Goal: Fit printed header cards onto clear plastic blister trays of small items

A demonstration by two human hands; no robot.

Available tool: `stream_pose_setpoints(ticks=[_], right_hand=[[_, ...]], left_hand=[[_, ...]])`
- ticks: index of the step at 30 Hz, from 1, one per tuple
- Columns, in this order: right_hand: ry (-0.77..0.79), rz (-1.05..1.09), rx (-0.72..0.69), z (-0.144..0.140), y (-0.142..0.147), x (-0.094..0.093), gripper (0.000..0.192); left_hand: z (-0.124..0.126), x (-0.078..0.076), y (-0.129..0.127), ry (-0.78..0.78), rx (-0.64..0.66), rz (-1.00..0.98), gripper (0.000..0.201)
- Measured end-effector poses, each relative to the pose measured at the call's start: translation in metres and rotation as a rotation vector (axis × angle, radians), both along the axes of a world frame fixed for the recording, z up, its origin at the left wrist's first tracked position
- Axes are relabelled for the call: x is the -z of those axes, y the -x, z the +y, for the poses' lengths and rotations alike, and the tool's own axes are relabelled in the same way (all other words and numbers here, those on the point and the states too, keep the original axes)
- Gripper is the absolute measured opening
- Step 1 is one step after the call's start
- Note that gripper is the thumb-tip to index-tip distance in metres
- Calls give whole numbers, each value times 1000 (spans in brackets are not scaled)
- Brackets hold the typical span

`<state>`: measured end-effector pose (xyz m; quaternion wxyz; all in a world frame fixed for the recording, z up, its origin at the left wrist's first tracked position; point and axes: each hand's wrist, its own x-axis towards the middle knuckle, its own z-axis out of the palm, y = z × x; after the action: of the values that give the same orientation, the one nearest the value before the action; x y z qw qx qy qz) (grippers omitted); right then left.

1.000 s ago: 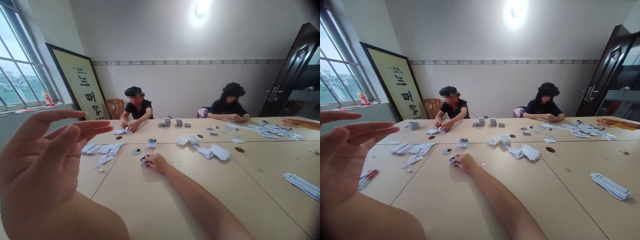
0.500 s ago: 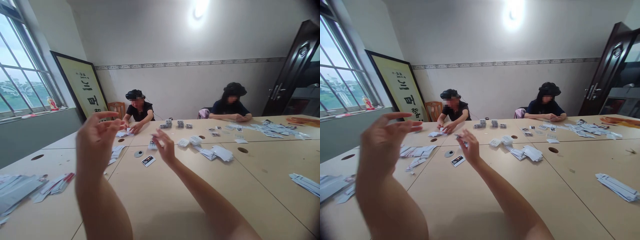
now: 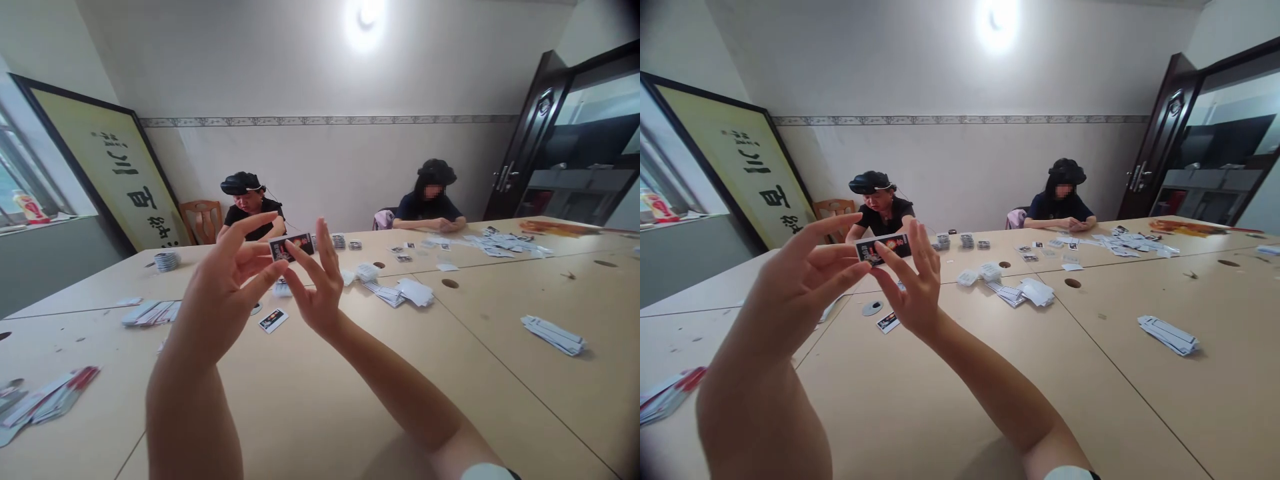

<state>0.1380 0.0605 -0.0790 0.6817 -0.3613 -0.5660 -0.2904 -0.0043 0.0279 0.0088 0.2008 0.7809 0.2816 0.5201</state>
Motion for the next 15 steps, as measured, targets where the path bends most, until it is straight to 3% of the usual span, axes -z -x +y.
stream_pose_setpoints(ticks=[6, 10, 12, 14, 15], right_hand=[[-66, -138, -55, -3, -8, -7, 50], [-34, -56, -20, 14, -34, -8, 48], [133, 160, 4, 29, -60, -7, 45], [519, 453, 88, 44, -93, -3, 50], [629, 506, 98, 50, -112, 1, 49]], left_hand=[[-6, -4, -4, -10, -82, -153, 30], [-2, -5, -2, -44, -203, -185, 18], [-3, -6, 2, -56, -278, -207, 12], [-5, -7, 6, -56, -359, -280, 14], [-6, -7, 9, -63, -399, -326, 15]])
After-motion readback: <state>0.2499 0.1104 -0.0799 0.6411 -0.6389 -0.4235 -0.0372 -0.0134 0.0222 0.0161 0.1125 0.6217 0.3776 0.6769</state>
